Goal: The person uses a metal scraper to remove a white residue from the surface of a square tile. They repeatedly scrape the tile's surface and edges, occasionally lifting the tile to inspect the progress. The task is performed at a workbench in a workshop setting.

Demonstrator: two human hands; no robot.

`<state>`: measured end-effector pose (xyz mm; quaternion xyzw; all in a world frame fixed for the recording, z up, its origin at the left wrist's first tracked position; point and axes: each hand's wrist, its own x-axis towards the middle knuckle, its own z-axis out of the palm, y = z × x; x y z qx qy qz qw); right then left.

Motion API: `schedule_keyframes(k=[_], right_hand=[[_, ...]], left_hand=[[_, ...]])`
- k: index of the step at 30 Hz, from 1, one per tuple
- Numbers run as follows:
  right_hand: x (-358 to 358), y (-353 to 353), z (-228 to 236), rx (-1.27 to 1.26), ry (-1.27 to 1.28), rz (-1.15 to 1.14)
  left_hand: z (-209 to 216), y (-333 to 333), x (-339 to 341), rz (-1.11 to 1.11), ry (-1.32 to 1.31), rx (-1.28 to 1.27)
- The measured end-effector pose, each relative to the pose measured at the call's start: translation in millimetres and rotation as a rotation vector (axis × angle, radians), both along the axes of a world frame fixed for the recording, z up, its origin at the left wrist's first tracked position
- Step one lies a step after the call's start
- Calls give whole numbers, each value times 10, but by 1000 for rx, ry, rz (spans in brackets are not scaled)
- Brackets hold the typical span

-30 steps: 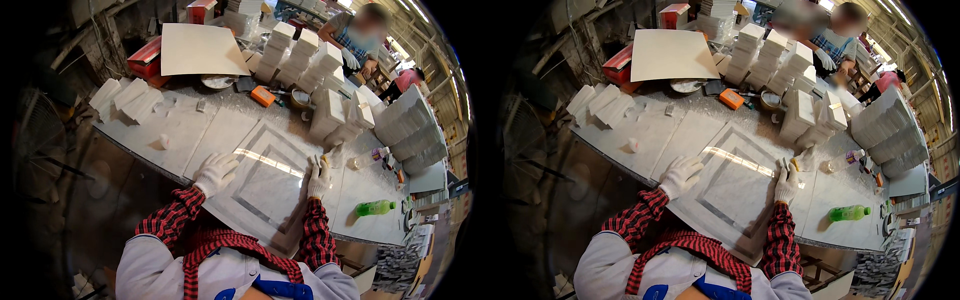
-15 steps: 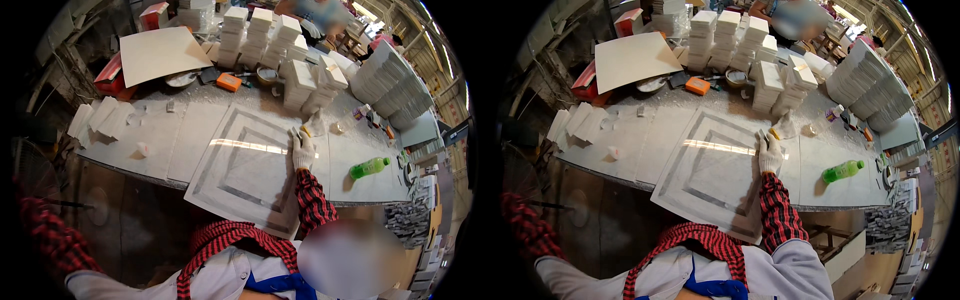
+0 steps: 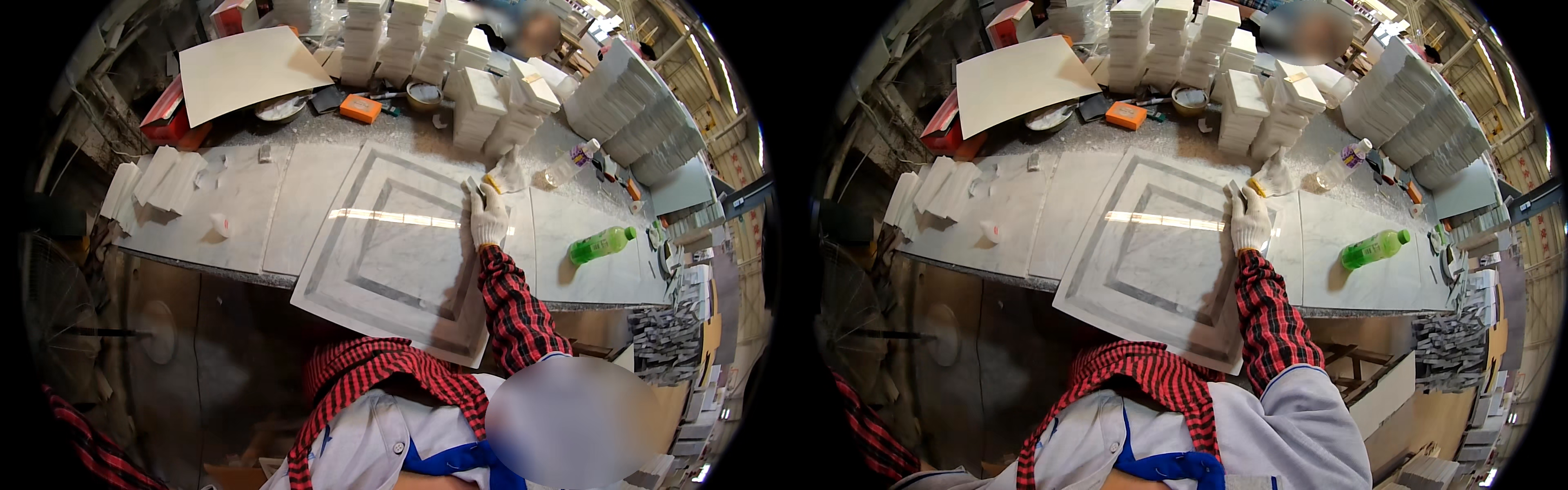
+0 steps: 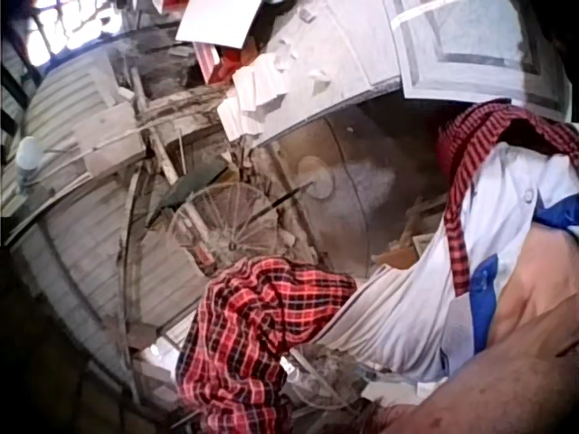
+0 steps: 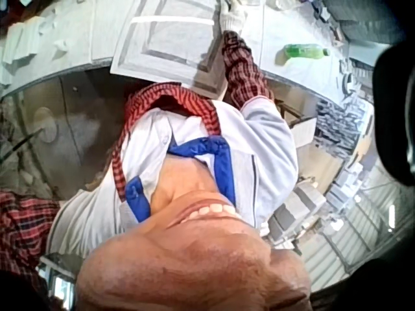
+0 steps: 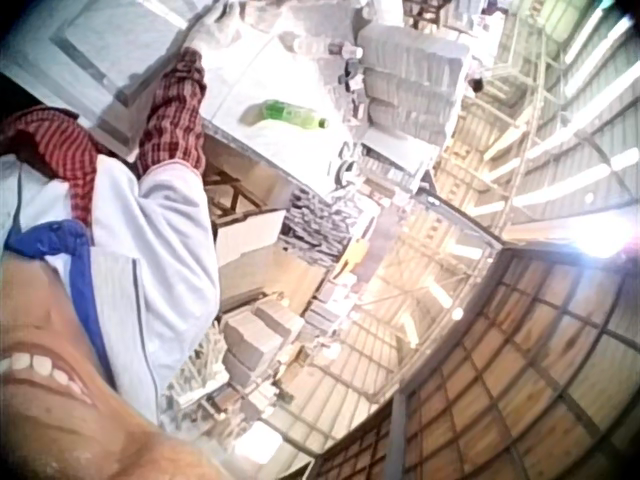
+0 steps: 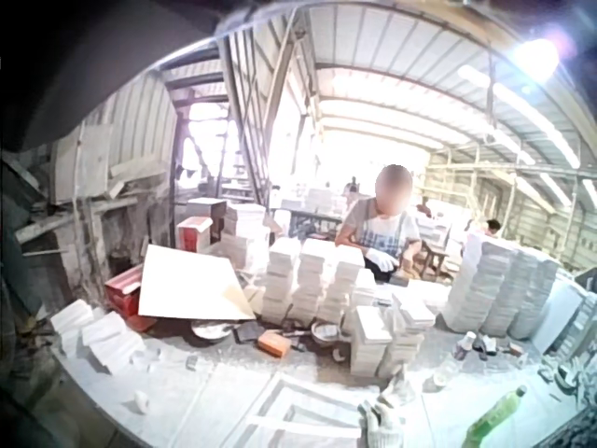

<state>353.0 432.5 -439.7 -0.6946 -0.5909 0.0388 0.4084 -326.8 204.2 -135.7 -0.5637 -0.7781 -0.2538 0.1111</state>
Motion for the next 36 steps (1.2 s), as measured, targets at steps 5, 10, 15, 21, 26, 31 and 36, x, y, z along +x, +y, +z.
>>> schedule_keyframes(k=[5,10,15,21,26,31,36], right_hand=[[76,-99,106,4,-27,-49],[-46,-48,144,14,38,-6],[-73,-64,188,35,37,-25],[-10,-66,159,44,-8,-1],[-100,-80,144,23,63,10],[-151,-117,298,0,32,-49],[-123,-77,273,17,21,-36]], left_hand=[[-227,221,574,-194,-144,9],[-833,36,1498,-353,-465,-123],[-1617,-357,2185,-312,-852,-370],[-2040,-798,2506,-168,-1081,-498],[-2131,-850,2541,-107,-1115,-505],[-2268,-573,2670,-102,-1137,-518],[-2327,-247,2837,-154,-1161,-517]])
